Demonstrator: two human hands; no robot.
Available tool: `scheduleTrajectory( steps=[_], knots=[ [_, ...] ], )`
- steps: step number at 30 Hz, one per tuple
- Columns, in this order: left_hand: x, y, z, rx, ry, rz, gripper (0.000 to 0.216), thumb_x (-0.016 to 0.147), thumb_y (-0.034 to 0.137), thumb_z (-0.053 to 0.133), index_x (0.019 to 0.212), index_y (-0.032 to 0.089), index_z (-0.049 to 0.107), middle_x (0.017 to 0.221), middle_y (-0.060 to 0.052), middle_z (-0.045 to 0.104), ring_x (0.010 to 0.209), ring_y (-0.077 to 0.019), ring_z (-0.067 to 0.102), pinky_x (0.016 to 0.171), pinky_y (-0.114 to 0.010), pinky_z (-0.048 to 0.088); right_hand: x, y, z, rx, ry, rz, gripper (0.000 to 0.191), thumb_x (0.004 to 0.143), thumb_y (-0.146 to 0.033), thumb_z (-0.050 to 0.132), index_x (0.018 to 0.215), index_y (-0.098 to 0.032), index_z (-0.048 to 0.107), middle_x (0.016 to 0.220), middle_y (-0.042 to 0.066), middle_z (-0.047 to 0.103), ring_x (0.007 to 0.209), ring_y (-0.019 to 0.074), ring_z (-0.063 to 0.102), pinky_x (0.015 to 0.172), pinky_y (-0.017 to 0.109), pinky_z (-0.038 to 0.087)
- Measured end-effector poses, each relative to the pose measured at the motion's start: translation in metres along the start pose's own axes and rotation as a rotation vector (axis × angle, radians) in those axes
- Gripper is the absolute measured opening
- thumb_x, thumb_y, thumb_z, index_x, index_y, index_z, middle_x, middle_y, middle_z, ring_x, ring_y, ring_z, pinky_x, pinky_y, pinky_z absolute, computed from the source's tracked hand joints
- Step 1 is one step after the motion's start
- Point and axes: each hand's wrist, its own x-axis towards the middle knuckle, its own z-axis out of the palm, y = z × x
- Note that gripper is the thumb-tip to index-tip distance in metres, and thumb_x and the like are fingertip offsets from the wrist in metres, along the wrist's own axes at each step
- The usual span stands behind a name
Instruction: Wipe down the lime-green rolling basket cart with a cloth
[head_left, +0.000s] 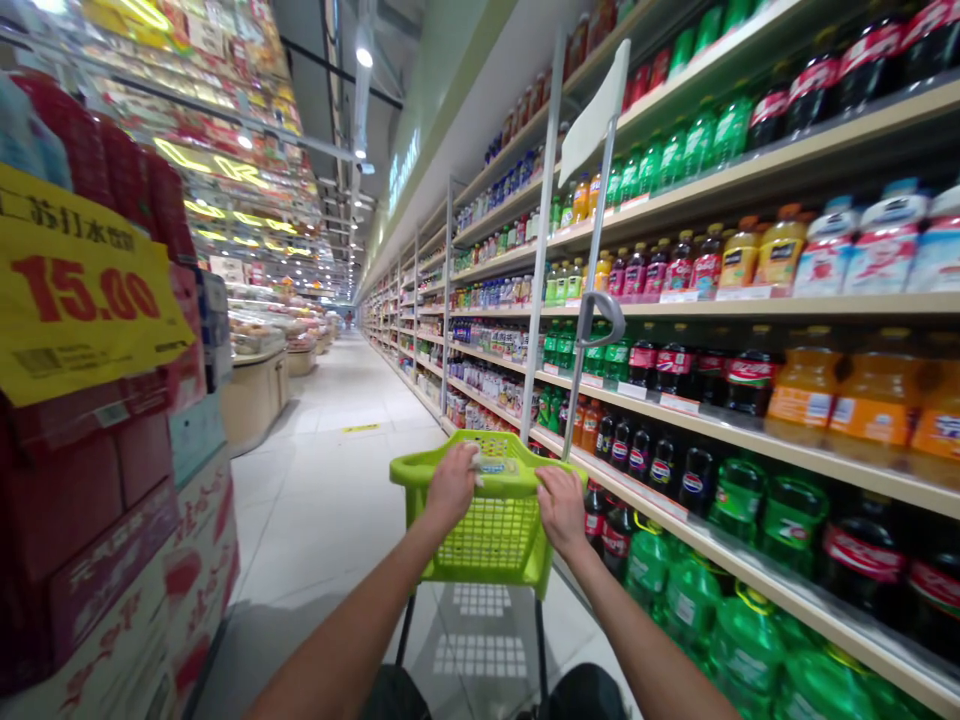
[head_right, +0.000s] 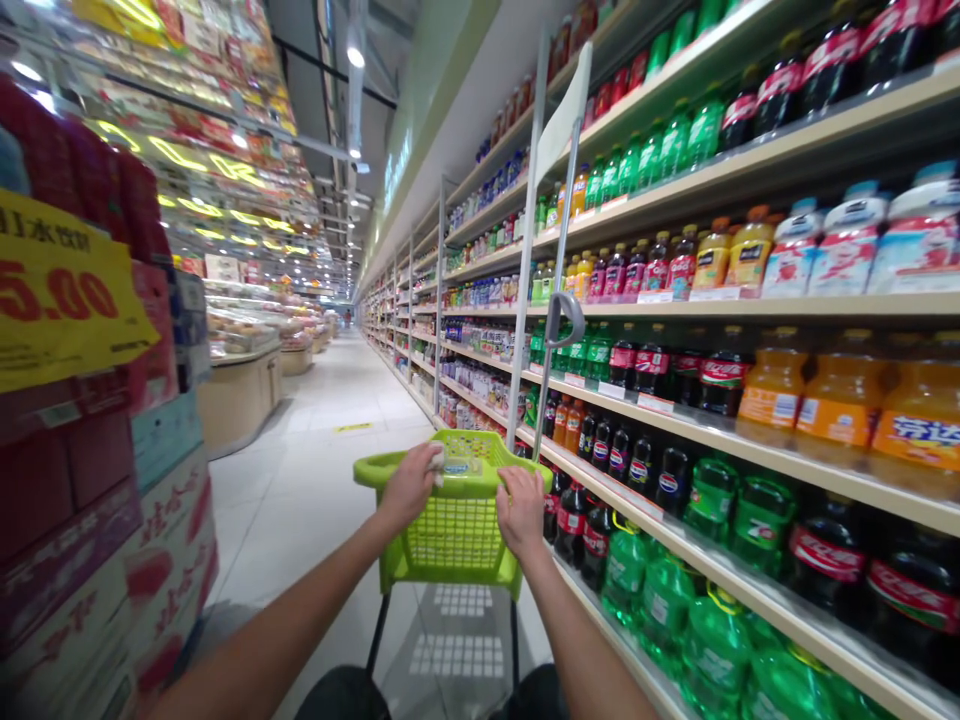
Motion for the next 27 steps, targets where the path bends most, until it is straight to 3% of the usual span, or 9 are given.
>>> scheduleTrajectory(
  steps=[3,5,10,14,16,19,21,23,27],
  knots=[
    [-0.003,0.036,0.021,-0.122,-0.112,0.272,0.041,0.073,0.007,0.037,0.108,0.02,0.052,0.121,-0.006,0.05,0.112,-0.0162,0.044,0.098,-0.035,0.034,0.0,0.001,0.0,-0.007,0.003,-0.013,0.03,0.082,-0.027,0.036,0.1,-0.02,0.059,0.101,0.006,0.063,0.1,0.0213,0.052,0.096,0.045,0.025],
    [0.0,0.047,0.026,-0.177,-0.124,0.309,0.042,0.072,0.006,0.037,0.108,0.02,0.052,0.121,-0.005,0.05,0.112,-0.0153,0.044,0.098,-0.034,0.035,0.0,0.002,-0.001,-0.015,-0.003,-0.03,0.03,0.082,-0.027,0.036,0.1,-0.02,0.059,0.101,0.006,0.063,0.1,0.0212,0.052,0.096,0.045,0.026],
    [0.015,0.013,0.0,-0.097,0.029,-0.059,0.041,0.068,0.003,0.038,0.102,0.017,0.055,0.116,-0.007,0.052,0.108,-0.0177,0.047,0.098,-0.036,0.035,-0.001,0.002,-0.003,-0.015,-0.008,-0.031,0.029,0.082,-0.027,0.037,0.099,-0.019,0.059,0.101,0.006,0.063,0.101,0.0215,0.052,0.097,0.045,0.025],
    [0.015,-0.001,-0.008,-0.05,-0.034,-0.101,0.04,0.069,0.006,0.039,0.104,0.016,0.055,0.121,-0.009,0.049,0.111,-0.0197,0.046,0.098,-0.036,0.035,0.0,-0.003,-0.003,-0.005,0.0,-0.013,0.028,0.082,-0.027,0.037,0.097,-0.018,0.058,0.1,0.007,0.063,0.099,0.0217,0.052,0.097,0.045,0.024],
    [0.01,0.017,0.005,-0.108,-0.068,-0.007,0.041,0.069,0.006,0.038,0.106,0.016,0.054,0.123,-0.008,0.048,0.114,-0.018,0.044,0.099,-0.034,0.034,0.0,-0.004,-0.002,-0.01,0.005,-0.008,0.028,0.081,-0.026,0.036,0.097,-0.019,0.058,0.099,0.007,0.062,0.099,0.0216,0.052,0.096,0.045,0.025],
    [0.003,0.055,0.03,-0.19,-0.165,0.275,0.041,0.071,0.008,0.04,0.108,0.02,0.052,0.122,-0.005,0.048,0.111,-0.016,0.045,0.096,-0.032,0.036,0.001,-0.002,-0.003,-0.02,0.009,-0.005,0.03,0.08,-0.025,0.035,0.097,-0.017,0.058,0.099,0.008,0.062,0.098,0.0221,0.051,0.094,0.046,0.027],
    [0.002,0.067,0.037,-0.186,-0.183,0.35,0.036,0.074,0.012,0.041,0.107,0.021,0.052,0.12,-0.006,0.05,0.107,-0.0167,0.048,0.094,-0.034,0.038,0.0,0.001,-0.003,-0.017,-0.011,-0.019,0.031,0.079,-0.024,0.034,0.099,-0.017,0.057,0.1,0.008,0.061,0.098,0.0221,0.051,0.094,0.046,0.028],
    [0.004,0.058,0.031,-0.13,-0.157,0.278,0.033,0.075,0.014,0.042,0.107,0.021,0.053,0.116,-0.007,0.053,0.105,-0.0188,0.049,0.093,-0.038,0.037,-0.001,0.005,-0.004,-0.006,-0.04,-0.039,0.032,0.079,-0.023,0.033,0.101,-0.018,0.057,0.103,0.007,0.061,0.101,0.0219,0.051,0.095,0.046,0.027],
    [0.009,0.009,0.001,-0.036,-0.063,-0.014,0.036,0.075,0.012,0.038,0.106,0.017,0.054,0.111,-0.009,0.057,0.104,-0.0205,0.05,0.094,-0.04,0.035,-0.003,0.006,-0.005,0.05,-0.021,-0.031,0.036,0.079,-0.024,0.034,0.11,-0.018,0.052,0.106,0.009,0.06,0.103,0.0228,0.051,0.097,0.047,0.027]
  ],
)
